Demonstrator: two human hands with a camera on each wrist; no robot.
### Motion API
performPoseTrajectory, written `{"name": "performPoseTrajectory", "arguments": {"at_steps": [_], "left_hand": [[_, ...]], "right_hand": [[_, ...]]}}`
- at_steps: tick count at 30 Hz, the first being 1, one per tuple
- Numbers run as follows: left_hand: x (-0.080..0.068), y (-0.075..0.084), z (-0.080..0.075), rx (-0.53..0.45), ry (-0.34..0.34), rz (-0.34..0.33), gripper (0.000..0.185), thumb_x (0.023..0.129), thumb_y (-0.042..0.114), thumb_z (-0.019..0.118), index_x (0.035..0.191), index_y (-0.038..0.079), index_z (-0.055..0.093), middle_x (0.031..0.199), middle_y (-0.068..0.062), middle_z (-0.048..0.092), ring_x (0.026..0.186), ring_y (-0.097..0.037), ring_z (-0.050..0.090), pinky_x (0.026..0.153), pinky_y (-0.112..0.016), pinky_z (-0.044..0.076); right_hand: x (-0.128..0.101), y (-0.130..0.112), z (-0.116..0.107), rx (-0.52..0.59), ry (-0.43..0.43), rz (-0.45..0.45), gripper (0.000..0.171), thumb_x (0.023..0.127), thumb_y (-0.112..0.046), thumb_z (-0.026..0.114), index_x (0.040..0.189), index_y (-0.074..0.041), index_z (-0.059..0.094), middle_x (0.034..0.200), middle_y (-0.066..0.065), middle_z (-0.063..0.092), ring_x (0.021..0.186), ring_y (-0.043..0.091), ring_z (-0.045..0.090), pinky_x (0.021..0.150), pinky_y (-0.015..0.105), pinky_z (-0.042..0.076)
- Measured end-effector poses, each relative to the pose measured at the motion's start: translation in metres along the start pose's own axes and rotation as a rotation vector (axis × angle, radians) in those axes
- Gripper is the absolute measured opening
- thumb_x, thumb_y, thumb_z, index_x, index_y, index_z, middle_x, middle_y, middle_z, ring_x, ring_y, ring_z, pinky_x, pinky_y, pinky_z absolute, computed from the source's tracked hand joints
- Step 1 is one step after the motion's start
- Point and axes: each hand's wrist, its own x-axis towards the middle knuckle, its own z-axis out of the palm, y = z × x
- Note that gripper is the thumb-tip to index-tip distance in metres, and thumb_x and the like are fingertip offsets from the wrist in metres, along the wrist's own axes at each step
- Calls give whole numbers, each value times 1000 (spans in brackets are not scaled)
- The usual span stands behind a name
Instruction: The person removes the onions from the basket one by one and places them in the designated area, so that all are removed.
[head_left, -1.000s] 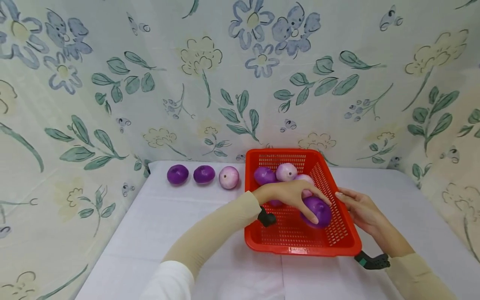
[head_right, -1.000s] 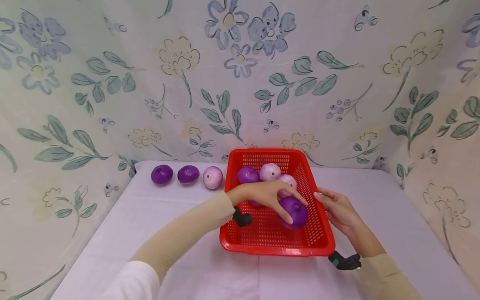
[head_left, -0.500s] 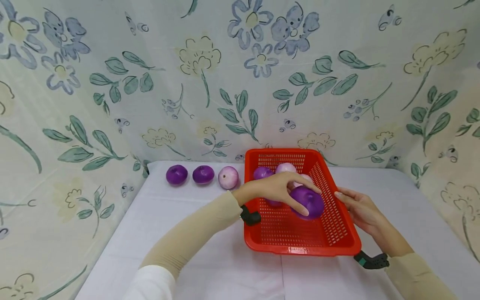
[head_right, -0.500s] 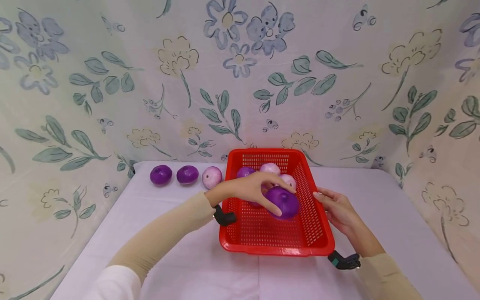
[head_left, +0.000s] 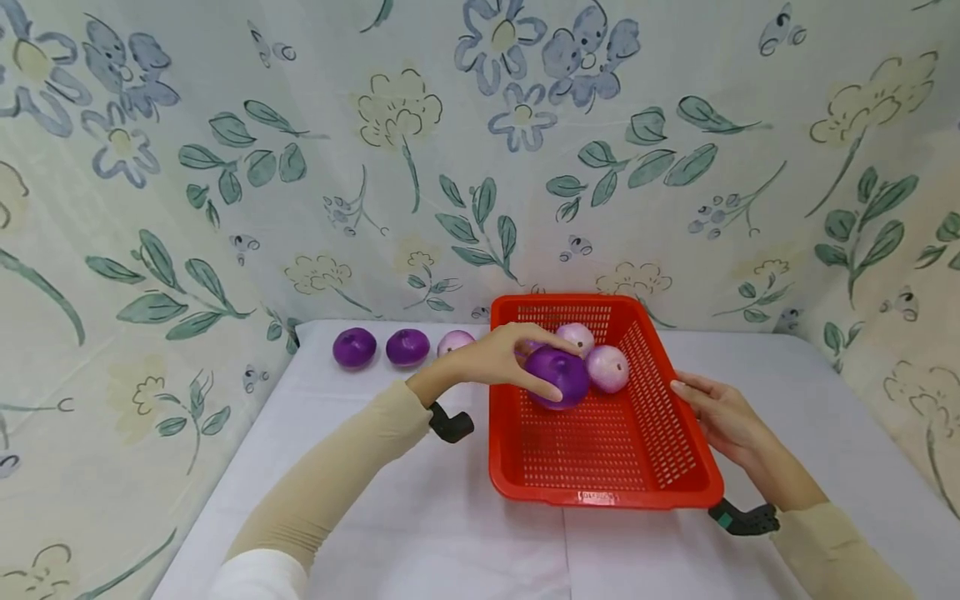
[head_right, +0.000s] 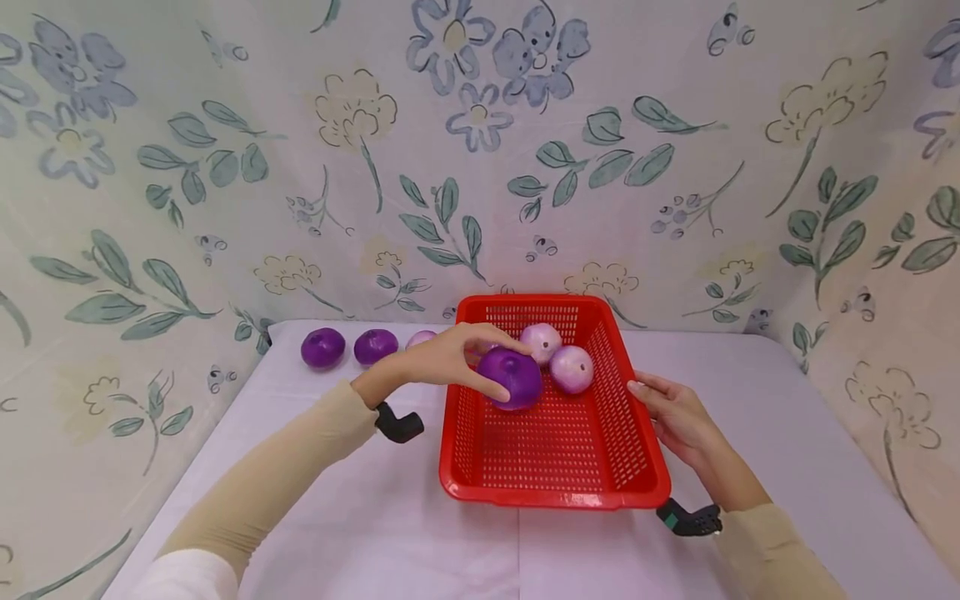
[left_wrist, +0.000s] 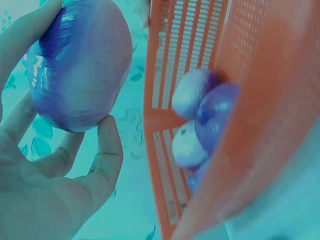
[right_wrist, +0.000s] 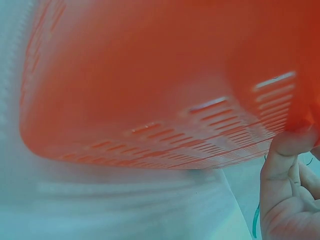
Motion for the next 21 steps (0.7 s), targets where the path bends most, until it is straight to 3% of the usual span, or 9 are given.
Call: {"name": "performPoseTrajectory", "arguments": {"at_steps": [7,21], "left_hand": [[-25,-12,-21,23,62,-26,55,78,31,87,130,32,67,129,12,59,111,-21,57,88,-35,55],[-80,-37,-37,-59,195,-251,58,76,35,88,130,37,66,139,7,53,122,-32,51,85,-41,57]], "right_hand": [[0,1,-2,18,-4,-5,80,101,-28,61,157,3,14,103,-14,69,91,10,67,79,31,59],[-1,1,0,12,-7,6,81,101,-29,60,158,2,12,102,-15,68,91,9,67,81,31,58]]}}
